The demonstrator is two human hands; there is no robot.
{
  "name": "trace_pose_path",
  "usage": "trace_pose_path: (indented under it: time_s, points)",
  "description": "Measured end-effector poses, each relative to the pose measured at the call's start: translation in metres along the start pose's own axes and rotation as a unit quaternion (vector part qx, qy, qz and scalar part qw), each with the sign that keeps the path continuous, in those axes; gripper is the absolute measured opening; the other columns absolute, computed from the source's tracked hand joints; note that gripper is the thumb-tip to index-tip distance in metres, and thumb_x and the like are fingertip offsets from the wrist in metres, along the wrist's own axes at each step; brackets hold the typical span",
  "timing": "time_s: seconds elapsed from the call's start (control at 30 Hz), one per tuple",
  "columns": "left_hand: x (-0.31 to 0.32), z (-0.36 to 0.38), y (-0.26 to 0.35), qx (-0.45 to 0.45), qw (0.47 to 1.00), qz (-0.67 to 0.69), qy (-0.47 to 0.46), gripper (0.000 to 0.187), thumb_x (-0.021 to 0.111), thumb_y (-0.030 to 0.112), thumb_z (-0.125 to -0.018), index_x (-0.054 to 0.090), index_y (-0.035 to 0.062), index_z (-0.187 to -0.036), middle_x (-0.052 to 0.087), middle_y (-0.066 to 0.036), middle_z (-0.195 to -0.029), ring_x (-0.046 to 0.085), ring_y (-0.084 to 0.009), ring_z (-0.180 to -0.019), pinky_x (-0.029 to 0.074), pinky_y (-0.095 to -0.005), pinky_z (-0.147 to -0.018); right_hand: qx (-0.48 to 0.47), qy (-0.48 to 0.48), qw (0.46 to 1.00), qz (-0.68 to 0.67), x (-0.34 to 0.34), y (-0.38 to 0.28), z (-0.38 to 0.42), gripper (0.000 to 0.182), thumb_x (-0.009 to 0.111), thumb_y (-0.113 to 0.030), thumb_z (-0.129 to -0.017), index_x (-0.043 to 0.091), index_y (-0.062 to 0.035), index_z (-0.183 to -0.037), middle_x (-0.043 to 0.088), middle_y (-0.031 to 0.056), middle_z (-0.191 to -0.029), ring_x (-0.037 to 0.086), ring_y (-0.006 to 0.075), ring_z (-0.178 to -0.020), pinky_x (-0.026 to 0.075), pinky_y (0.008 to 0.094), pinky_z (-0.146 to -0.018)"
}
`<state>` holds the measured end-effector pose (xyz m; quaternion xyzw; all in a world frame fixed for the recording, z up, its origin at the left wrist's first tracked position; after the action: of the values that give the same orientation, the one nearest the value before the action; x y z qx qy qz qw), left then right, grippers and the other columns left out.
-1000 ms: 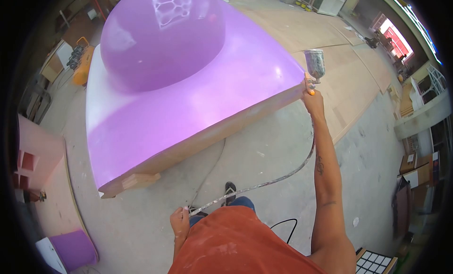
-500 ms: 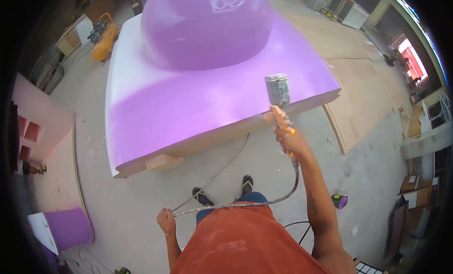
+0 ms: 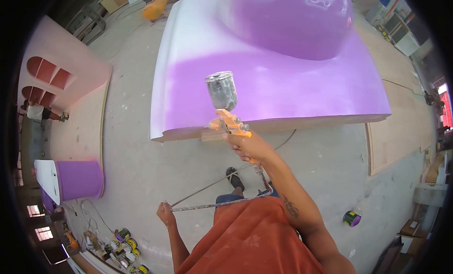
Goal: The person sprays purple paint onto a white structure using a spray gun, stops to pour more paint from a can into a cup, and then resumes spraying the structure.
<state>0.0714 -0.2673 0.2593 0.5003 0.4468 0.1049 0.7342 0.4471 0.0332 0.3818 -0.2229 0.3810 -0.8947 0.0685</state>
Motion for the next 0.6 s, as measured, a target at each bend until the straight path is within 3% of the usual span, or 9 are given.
trace_pose_path:
  time_s: [0.07, 0.1, 0.17, 0.33, 0.4, 0.53, 0.6]
  points:
    - [0.003, -0.007, 0.000, 0.005, 1.000, 0.016, -0.007, 0.038, 0.052, 0.013, -0.098, 0.045, 0.0005, -0.063, 0.040, 0.000, -0.061, 0.038, -0.0093, -0.058, 0.028, -0.0308, -0.052, 0.004, -0.013, 1.000, -0.017, 0.007, 0.004, -0.011, 0.028, 0.072, -0.033, -0.091, 0.053, -0.0121, -0.088, 0.044, -0.0064, -0.067, 0.035, 0.0022, -0.047, 0.027, 0.0212, -0.039]
    - [0.009, -0.033, -0.063, 0.011, 0.999, 0.040, -0.015, 0.038, 0.052, 0.012, -0.097, 0.043, 0.0023, -0.062, 0.040, 0.001, -0.061, 0.037, -0.0078, -0.058, 0.028, -0.0293, -0.052, 0.003, 0.014, 1.000, -0.007, 0.020, 0.054, -0.049, 0.028, 0.072, -0.033, -0.091, 0.053, -0.0125, -0.086, 0.044, -0.0064, -0.067, 0.035, 0.0022, -0.047, 0.027, 0.0214, -0.039]
    - [0.020, -0.043, -0.085, 0.019, 0.999, 0.038, -0.034, 0.038, 0.053, 0.012, -0.097, 0.043, 0.0027, -0.062, 0.040, 0.001, -0.061, 0.037, -0.0080, -0.058, 0.027, -0.0296, -0.052, 0.006, 0.044, 0.999, -0.004, 0.005, 0.071, -0.056, 0.028, 0.072, -0.033, -0.090, 0.053, -0.0129, -0.085, 0.045, -0.0063, -0.067, 0.035, 0.0023, -0.047, 0.027, 0.0217, -0.039]
    - [0.090, -0.041, -0.077, 0.024, 0.988, 0.026, -0.148, 0.038, 0.053, 0.011, -0.096, 0.040, 0.0004, -0.062, 0.038, -0.002, -0.059, 0.035, -0.0099, -0.056, 0.026, -0.0323, -0.051, -0.020, 0.240, 0.969, 0.047, -0.110, 0.097, -0.019, 0.027, 0.072, -0.032, -0.091, 0.052, -0.0168, -0.083, 0.044, -0.0077, -0.064, 0.036, 0.0024, -0.045, 0.028, 0.0217, -0.038]
    - [0.133, -0.033, -0.068, 0.092, 0.978, -0.051, -0.180, 0.039, 0.054, 0.010, -0.095, 0.038, -0.0029, -0.062, 0.036, -0.006, -0.059, 0.034, -0.0120, -0.054, 0.027, -0.0352, -0.050, -0.037, 0.305, 0.951, 0.042, -0.159, 0.097, 0.010, 0.026, 0.071, -0.032, -0.091, 0.052, -0.0169, -0.083, 0.044, -0.0077, -0.064, 0.036, 0.0023, -0.045, 0.028, 0.0216, -0.038]
    - [0.208, 0.005, -0.033, 0.144, 0.957, -0.052, -0.245, 0.039, 0.057, 0.009, -0.094, 0.040, -0.0058, -0.062, 0.036, -0.009, -0.059, 0.034, -0.0159, -0.051, 0.028, -0.0379, -0.050, -0.066, 0.410, 0.909, 0.040, -0.275, 0.105, 0.065, 0.023, 0.069, -0.031, -0.092, 0.053, -0.0170, -0.086, 0.045, -0.0075, -0.065, 0.036, 0.0022, -0.045, 0.028, 0.0217, -0.038]
    - [0.246, 0.026, -0.029, 0.211, 0.937, -0.050, -0.273, 0.039, 0.060, 0.010, -0.094, 0.046, -0.0064, -0.061, 0.042, -0.010, -0.059, 0.039, -0.0201, -0.050, 0.030, -0.0376, -0.050, -0.079, 0.461, 0.882, 0.058, -0.326, 0.121, 0.083, 0.022, 0.068, -0.032, -0.092, 0.054, -0.0156, -0.089, 0.046, -0.0066, -0.065, 0.037, 0.0032, -0.046, 0.028, 0.0231, -0.039]
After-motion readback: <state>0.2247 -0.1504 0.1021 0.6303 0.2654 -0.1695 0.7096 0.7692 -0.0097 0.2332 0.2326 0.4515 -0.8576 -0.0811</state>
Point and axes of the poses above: each hand's wrist, its own z-axis away from the middle knuckle, its own x-axis out of the palm, y = z × x, the point moved 3 cm from there along -z, towards the middle knuckle
